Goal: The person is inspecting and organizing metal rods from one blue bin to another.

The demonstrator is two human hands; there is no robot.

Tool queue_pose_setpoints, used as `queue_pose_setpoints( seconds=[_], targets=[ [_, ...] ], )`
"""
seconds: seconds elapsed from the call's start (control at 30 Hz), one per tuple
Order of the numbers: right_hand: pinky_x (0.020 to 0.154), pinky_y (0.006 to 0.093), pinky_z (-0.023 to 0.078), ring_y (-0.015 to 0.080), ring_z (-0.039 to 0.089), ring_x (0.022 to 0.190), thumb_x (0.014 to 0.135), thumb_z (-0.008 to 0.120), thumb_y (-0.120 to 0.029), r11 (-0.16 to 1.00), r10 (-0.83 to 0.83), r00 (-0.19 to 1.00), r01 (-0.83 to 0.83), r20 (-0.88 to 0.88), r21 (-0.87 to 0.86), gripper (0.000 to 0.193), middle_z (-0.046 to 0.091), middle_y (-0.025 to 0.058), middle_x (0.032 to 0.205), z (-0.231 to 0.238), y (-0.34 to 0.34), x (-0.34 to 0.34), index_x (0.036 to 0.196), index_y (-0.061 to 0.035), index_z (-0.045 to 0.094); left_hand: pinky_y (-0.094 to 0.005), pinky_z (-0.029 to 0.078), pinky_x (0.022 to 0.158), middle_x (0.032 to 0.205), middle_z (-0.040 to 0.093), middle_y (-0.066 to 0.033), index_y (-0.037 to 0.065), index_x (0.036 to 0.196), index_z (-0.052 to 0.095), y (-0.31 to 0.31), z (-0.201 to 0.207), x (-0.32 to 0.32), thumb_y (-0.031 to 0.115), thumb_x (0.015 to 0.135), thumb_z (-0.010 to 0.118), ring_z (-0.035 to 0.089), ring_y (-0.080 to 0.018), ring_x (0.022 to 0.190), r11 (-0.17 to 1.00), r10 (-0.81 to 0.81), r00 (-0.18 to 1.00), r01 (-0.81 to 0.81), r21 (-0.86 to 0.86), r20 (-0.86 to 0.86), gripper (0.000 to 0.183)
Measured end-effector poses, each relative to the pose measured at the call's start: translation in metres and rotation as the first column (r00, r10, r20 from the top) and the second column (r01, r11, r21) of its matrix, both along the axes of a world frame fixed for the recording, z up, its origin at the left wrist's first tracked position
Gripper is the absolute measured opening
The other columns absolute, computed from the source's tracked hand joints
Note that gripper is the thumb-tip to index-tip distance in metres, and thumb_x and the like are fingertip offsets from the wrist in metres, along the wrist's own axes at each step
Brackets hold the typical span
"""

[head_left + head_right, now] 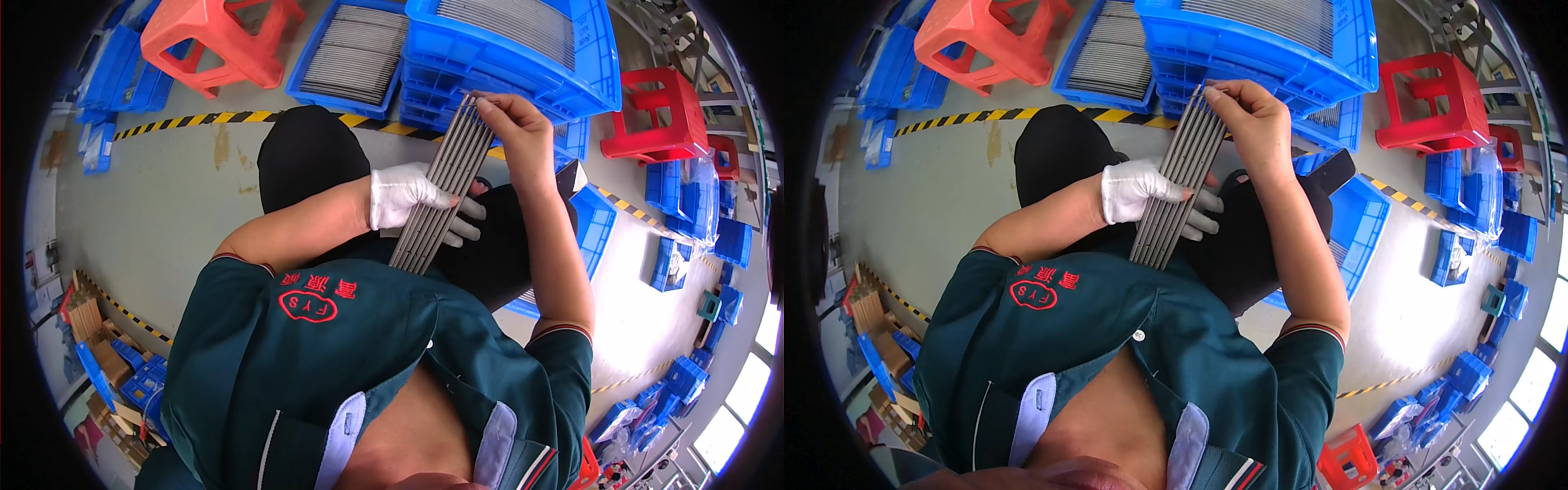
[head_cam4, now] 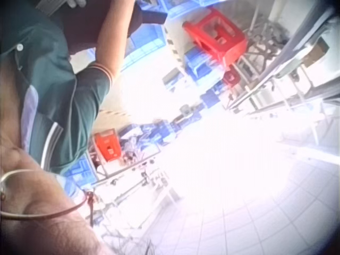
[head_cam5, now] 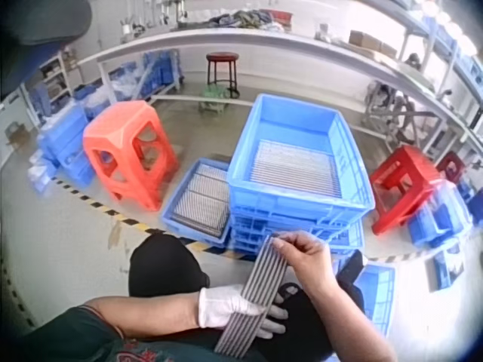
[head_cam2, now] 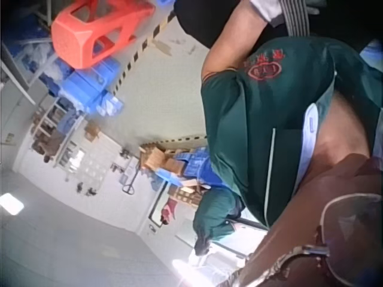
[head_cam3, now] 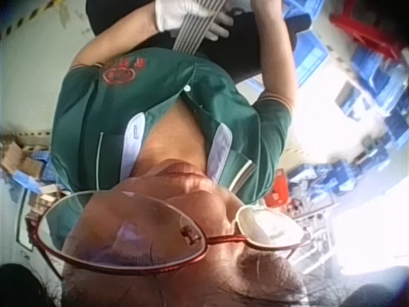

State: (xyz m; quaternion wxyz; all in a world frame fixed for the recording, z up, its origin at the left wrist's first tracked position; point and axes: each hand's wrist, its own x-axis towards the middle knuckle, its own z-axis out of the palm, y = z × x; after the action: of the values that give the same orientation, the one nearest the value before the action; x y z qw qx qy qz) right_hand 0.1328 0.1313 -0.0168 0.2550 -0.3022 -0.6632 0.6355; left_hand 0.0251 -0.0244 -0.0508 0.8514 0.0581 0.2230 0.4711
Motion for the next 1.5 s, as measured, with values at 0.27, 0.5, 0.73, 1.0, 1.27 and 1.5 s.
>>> queue_pose_setpoints(
  seconds=[0.27, 0.5, 0.73, 1.0, 1.27, 1.5],
  targets=[
    [0.066, 0.0203, 0.048, 0.0066, 0.059, 0.075, 0.086, 0.068, -0.016, 1.0, -0.01, 1.0, 0.01, 0.027, 0.0, 0.019, 0.066, 0.0019, 0.084, 0.001, 0.01, 0.001, 0.097, -0.0007, 0.068, -0.0523, 0.051, 0.089, 0.119, 0.055, -0.0222, 0.0, 0.129, 0.04, 0.007, -0.004, -0.003, 0.008, 0.086, 0.063, 0.058, -0.0414, 0.109, 1.0, -0.013, 0.999, 0.014, -0.024, 0.031, 0.049],
    [0.066, 0.019, 0.046, 0.0059, 0.058, 0.073, 0.087, 0.067, -0.015, 0.992, -0.123, 0.99, 0.121, 0.067, 0.034, 0.016, 0.065, 0.0011, 0.082, 0.009, 0.016, -0.003, 0.096, -0.0017, 0.068, -0.0469, 0.055, 0.082, 0.114, 0.058, -0.0169, 0.003, 0.125, 0.045, 0.016, 0.002, -0.015, 0.007, 0.087, 0.062, 0.063, -0.0351, 0.101, 0.999, -0.042, 0.999, 0.042, -0.009, 0.001, 0.041],
    [0.066, 0.0192, 0.045, 0.0052, 0.057, 0.073, 0.087, 0.067, -0.015, 0.996, -0.087, 0.991, 0.085, 0.102, 0.022, 0.016, 0.065, 0.0002, 0.081, 0.001, 0.017, -0.005, 0.095, -0.001, 0.068, -0.0492, 0.053, 0.086, 0.119, 0.056, -0.0226, 0.001, 0.127, 0.043, 0.008, -0.008, -0.01, 0.01, 0.084, 0.067, 0.06, -0.0395, 0.106, 0.999, -0.041, 0.998, 0.041, -0.003, 0.054, 0.05],
    [0.067, 0.0192, 0.045, 0.0054, 0.057, 0.074, 0.086, 0.068, -0.016, 0.997, -0.072, 0.99, 0.071, 0.121, 0.016, 0.018, 0.065, 0.0003, 0.081, 0.004, 0.011, -0.016, 0.096, -0.0004, 0.068, -0.0438, 0.056, 0.079, 0.115, 0.057, -0.019, 0.007, 0.121, 0.047, 0.008, -0.009, -0.009, 0.014, 0.089, 0.062, 0.064, -0.0326, 0.098, 0.998, -0.059, 0.998, 0.059, 0.009, 0.019, 0.036],
    [0.068, 0.0197, 0.046, 0.0056, 0.057, 0.073, 0.086, 0.069, -0.016, 1.0, -0.009, 0.983, 0.008, 0.183, 0.006, 0.019, 0.065, 0.0004, 0.08, 0.0, 0.01, -0.019, 0.097, -0.0008, 0.068, -0.044, 0.055, 0.081, 0.115, 0.056, -0.0174, 0.008, 0.121, 0.046, 0.005, -0.011, -0.01, 0.016, 0.09, 0.061, 0.063, -0.0318, 0.101, 0.998, -0.056, 0.997, 0.056, 0.01, 0.059, 0.035],
    [0.069, 0.0204, 0.046, 0.0059, 0.058, 0.074, 0.085, 0.069, -0.014, 0.998, 0.004, 0.982, -0.015, 0.188, 0.06, 0.016, 0.066, 0.0008, 0.08, 0.0, 0.01, -0.017, 0.095, -0.0016, 0.069, -0.0448, 0.055, 0.081, 0.116, 0.055, -0.0177, 0.008, 0.123, 0.046, 0.004, -0.012, -0.008, 0.017, 0.09, 0.061, 0.063, -0.0326, 0.101, 0.998, -0.063, 0.996, 0.061, 0.029, 0.067, 0.037]
  ],
)
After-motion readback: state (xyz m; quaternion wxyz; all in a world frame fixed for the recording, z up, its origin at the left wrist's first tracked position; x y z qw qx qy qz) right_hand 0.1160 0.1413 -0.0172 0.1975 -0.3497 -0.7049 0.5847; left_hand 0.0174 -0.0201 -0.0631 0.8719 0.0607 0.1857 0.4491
